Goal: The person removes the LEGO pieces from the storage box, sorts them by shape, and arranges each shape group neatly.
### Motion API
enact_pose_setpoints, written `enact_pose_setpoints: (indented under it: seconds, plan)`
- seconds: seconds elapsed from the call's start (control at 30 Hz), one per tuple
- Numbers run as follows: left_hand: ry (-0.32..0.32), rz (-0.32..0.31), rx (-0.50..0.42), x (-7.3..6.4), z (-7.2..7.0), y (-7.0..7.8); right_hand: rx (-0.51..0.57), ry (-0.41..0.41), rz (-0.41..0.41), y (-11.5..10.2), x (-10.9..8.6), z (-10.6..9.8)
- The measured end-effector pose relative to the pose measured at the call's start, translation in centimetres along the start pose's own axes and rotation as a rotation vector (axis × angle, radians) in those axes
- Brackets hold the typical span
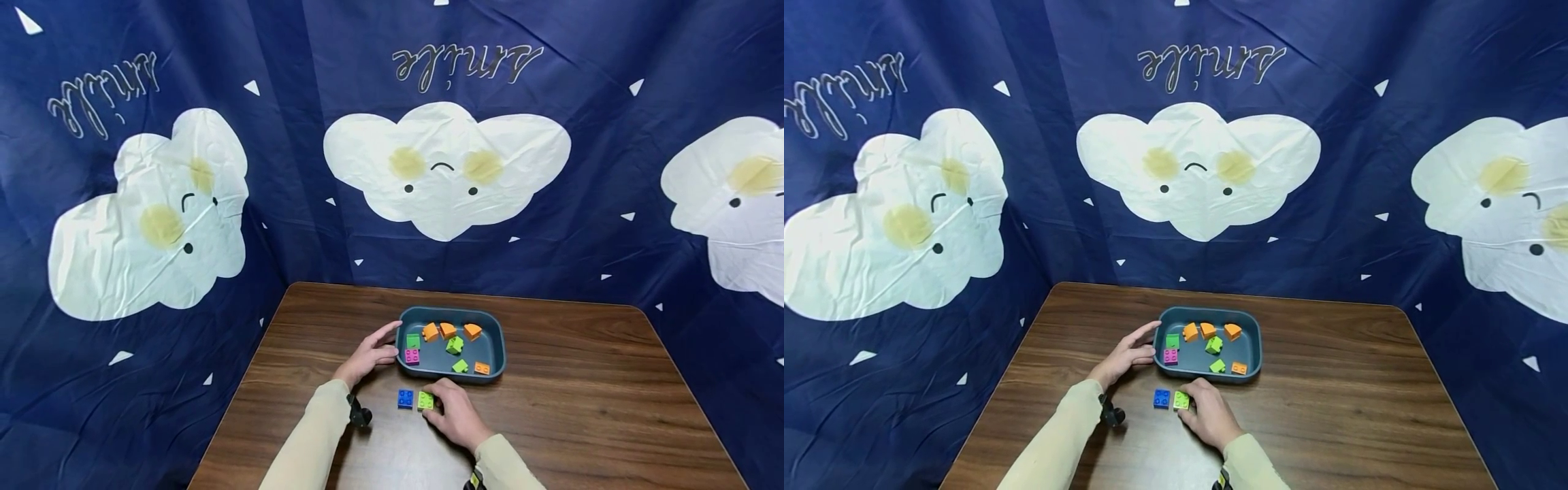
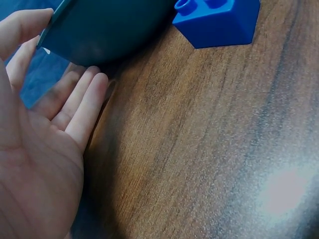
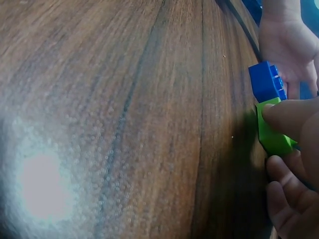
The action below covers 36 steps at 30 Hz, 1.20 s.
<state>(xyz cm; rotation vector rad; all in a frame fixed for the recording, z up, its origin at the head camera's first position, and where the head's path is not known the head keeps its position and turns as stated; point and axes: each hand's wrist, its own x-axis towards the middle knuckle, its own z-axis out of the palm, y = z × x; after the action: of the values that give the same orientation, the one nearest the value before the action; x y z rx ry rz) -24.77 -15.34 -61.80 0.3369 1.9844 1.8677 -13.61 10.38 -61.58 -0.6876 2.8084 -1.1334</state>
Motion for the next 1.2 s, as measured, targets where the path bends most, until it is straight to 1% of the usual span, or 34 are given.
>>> enact_pose_setpoints:
  seconds: [0.37,0.67,0.9,1.2]
  plan:
    - [0.005,-0.003,-0.001,-0.19,0.14,0.24,0.004,-0.030,0.026,0.09,0.03,0.04]
    - [-0.017,-0.009,-0.002,0.05,-0.14,0.13,-0.002,-0.026,0.033,0.33,0.12,0.23]
    - [-0.012,-0.010,-0.003,0.11,-0.11,0.13,-0.006,-0.026,0.037,0.34,0.04,0.24]
    - [-0.008,-0.006,-0.008,-0.12,0.12,0.42,-0.001,-0.012,0.013,0.44,-0.02,0.21]
